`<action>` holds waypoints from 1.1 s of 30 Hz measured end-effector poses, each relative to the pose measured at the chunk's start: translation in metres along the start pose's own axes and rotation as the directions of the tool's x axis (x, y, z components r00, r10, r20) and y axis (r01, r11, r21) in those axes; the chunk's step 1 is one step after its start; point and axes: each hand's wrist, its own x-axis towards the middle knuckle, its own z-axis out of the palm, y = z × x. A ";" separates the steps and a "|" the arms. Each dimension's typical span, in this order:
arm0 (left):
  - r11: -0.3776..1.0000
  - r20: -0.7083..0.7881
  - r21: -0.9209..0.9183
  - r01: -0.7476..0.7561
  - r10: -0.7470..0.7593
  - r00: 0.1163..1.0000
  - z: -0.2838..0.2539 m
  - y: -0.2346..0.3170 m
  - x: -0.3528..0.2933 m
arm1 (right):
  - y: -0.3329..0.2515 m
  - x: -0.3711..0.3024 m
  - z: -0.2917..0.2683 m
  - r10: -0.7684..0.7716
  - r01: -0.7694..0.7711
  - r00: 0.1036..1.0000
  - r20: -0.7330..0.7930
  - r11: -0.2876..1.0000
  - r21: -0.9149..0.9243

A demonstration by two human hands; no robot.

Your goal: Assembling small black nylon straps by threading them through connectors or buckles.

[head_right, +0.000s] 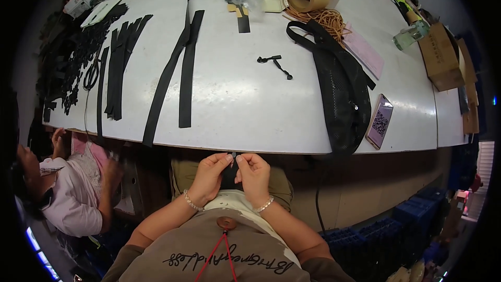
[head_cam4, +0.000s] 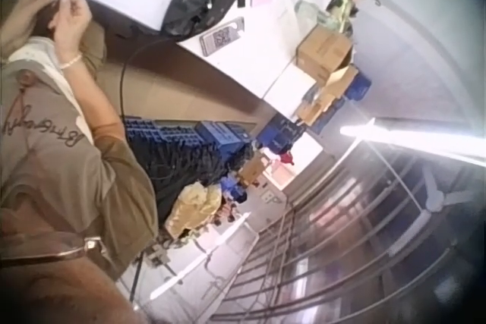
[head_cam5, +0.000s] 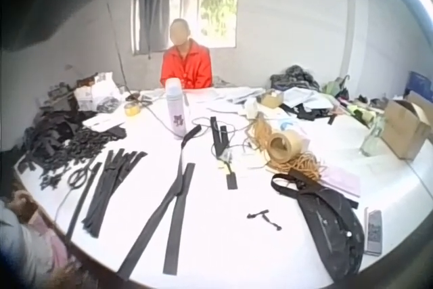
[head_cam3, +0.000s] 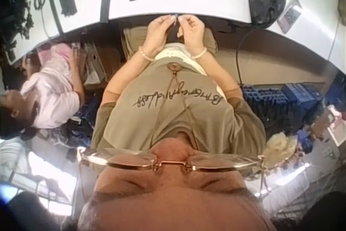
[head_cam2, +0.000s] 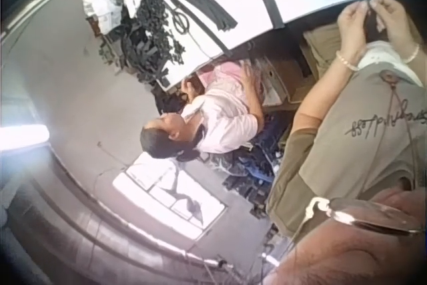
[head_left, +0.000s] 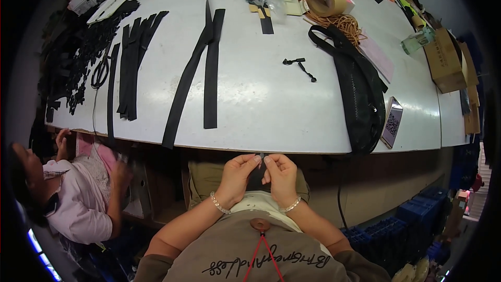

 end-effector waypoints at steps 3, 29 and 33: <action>0.998 0.018 -0.017 0.053 -0.053 0.998 -0.002 0.002 0.001 | 0.001 -0.002 0.005 0.002 -0.001 0.999 -0.040 0.999 0.041; 0.995 0.004 0.078 0.061 -0.061 0.998 -0.005 0.013 0.004 | -0.005 0.001 0.004 0.102 -0.102 0.995 -0.003 0.993 0.058; 0.991 0.016 0.136 0.008 -0.011 1.000 -0.010 0.007 0.003 | -0.011 0.006 -0.007 0.129 -0.109 0.977 0.169 0.986 -0.123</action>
